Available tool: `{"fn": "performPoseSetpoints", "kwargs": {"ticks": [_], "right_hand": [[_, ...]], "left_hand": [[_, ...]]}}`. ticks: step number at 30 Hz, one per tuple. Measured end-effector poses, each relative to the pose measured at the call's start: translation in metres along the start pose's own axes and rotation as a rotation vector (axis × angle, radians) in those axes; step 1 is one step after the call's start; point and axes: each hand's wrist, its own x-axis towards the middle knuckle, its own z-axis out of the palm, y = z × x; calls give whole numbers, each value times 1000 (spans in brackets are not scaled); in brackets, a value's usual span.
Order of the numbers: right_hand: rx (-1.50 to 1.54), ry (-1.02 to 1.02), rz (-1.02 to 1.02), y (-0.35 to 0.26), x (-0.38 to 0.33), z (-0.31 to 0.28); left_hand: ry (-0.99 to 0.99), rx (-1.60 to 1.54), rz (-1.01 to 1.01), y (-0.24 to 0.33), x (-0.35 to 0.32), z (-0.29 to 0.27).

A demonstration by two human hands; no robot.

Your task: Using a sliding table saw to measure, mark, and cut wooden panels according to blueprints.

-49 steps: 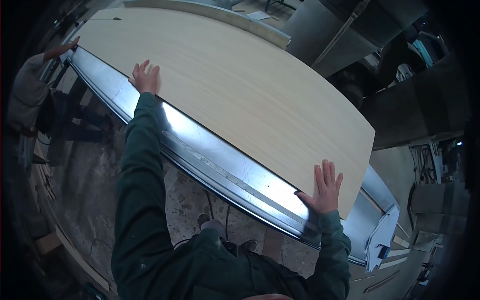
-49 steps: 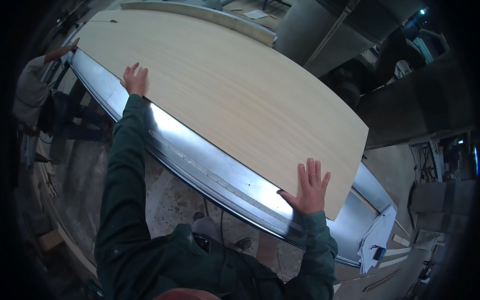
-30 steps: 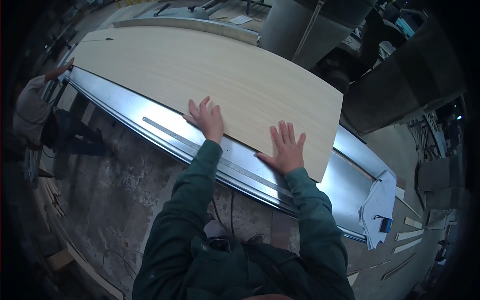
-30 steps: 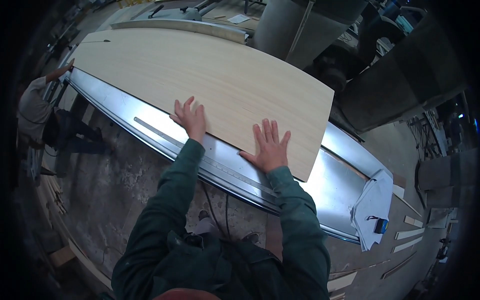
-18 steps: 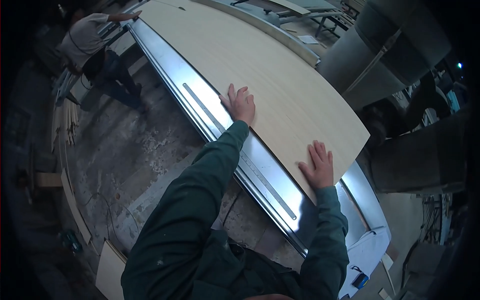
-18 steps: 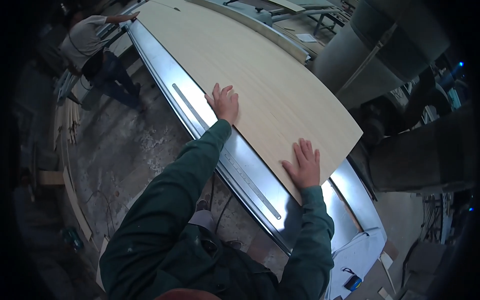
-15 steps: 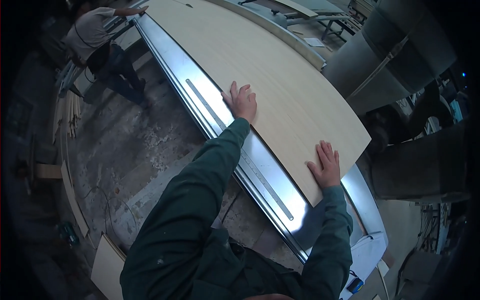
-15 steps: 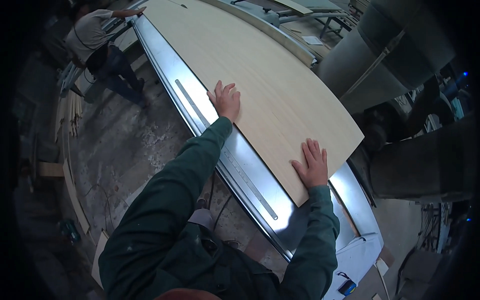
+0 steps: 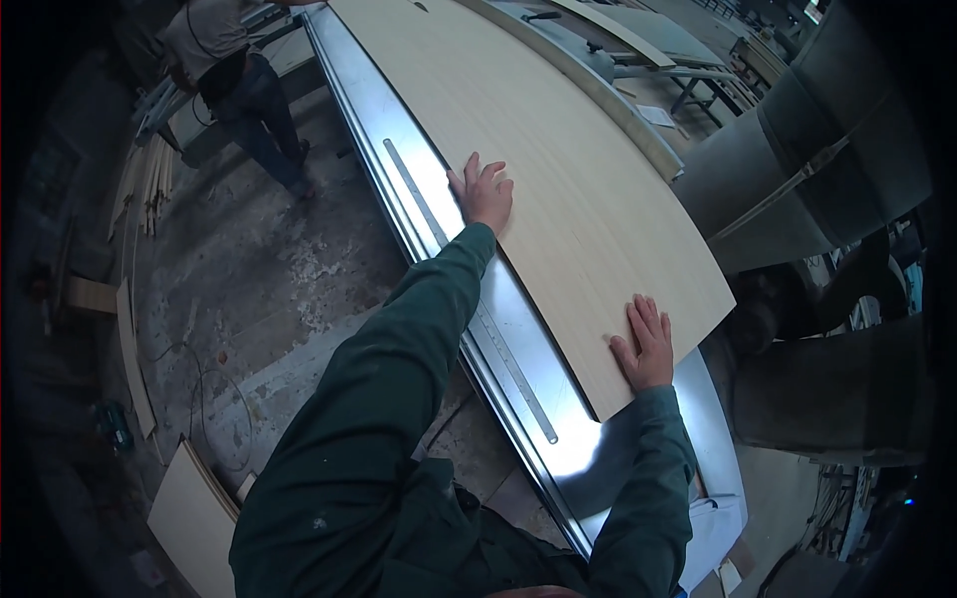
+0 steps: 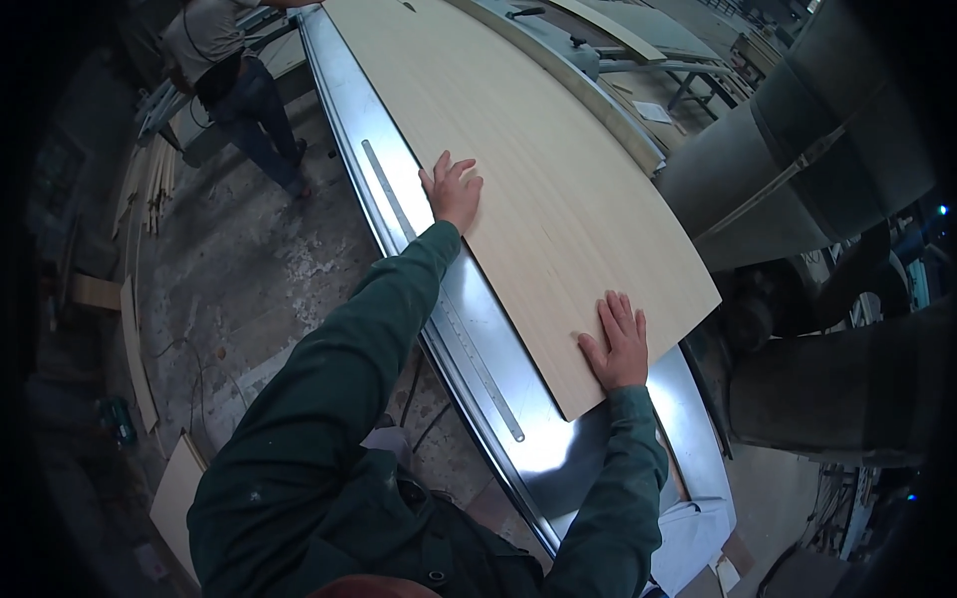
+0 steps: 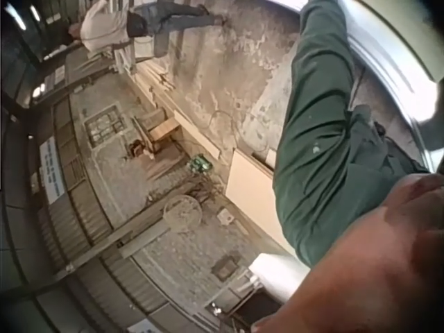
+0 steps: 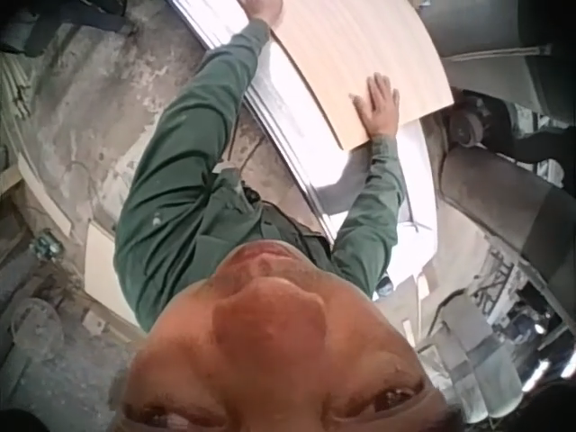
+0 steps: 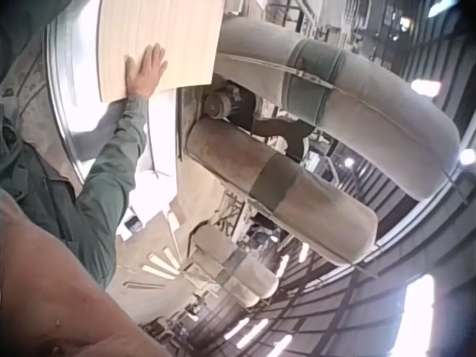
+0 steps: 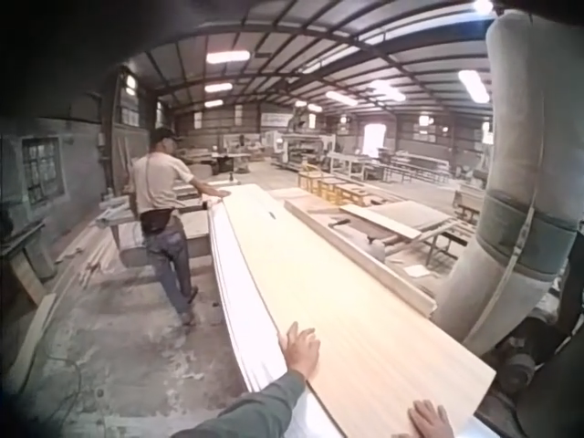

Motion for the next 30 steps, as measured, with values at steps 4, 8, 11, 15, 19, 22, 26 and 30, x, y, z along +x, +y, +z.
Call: {"fn": "performPoseSetpoints", "kwargs": {"ticks": [4,8,11,15,19,22,26,30], "right_hand": [[22,28,-4,-10,22,8],[41,39,-16,-15,49,19],[3,50,-9,-14,63,27],[17,57,-30,-18,88,35],[30,61,-44,-20,105,45],[12,68,-68,-23,124,51],[38,71,-91,-31,144,59],[32,75,-67,-39,154,66]], "left_hand": [[16,-2,11,-14,20,-1],[23,-16,9,-28,45,-5],[30,0,29,-34,61,-4],[36,12,33,-47,86,-3],[43,3,23,-57,100,-2],[70,17,-1,-68,114,-8],[84,16,10,-80,134,-14],[49,-11,6,-84,151,-12]]}}
